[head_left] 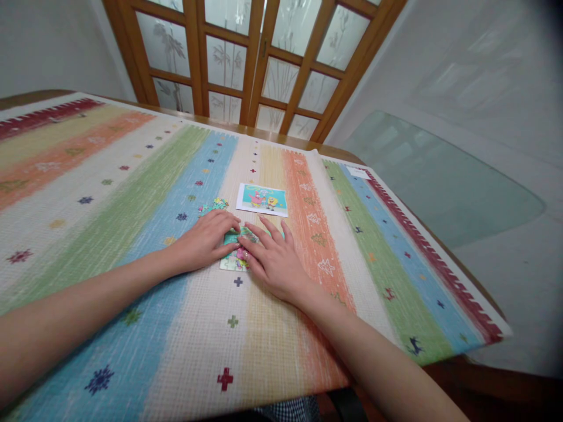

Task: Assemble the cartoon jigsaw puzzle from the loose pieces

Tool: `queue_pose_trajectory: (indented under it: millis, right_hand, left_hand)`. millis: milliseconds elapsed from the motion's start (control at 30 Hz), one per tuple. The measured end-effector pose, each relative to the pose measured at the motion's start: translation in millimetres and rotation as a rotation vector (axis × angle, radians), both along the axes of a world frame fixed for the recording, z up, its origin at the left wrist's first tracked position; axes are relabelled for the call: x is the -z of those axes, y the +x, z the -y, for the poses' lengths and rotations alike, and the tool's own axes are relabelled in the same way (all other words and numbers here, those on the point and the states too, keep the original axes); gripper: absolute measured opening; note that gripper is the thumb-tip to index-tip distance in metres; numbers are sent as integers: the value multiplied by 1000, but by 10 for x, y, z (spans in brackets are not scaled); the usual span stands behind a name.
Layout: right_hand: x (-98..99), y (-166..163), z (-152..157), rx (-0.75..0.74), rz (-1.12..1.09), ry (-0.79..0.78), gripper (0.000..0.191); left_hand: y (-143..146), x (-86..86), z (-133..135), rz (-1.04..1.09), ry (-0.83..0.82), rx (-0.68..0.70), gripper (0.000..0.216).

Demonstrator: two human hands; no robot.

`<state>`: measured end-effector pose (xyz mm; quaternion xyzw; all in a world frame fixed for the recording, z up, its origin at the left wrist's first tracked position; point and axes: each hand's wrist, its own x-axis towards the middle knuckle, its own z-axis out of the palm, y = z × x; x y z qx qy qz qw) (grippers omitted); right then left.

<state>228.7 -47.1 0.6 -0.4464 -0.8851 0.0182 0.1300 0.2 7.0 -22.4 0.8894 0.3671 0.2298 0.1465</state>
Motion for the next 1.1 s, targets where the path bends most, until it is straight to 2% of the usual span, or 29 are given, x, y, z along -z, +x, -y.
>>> queue_pose_trajectory:
  millis: [300,667,833,967,1100]
  right_hand:
    - [-23,24,-19,37,61,-41,38]
    - [-2,-8,-32,23,-39,-39,34]
    - [-3,62,-67,33,-99,-92,34]
    - [-11,126,-101,77,-131,-49,32]
    - [6,105,-74,23,-62,-25,34]
  left_hand:
    - [2,-7,6,-19,-4,-6,28]
    - [-3,-21,13,-11,-4,7,22]
    - [-2,-21,11,-17,-9,3,23]
    - [1,-17,3,8,-19,1,25]
    - [-6,-6,-2,-6,-8,5,25]
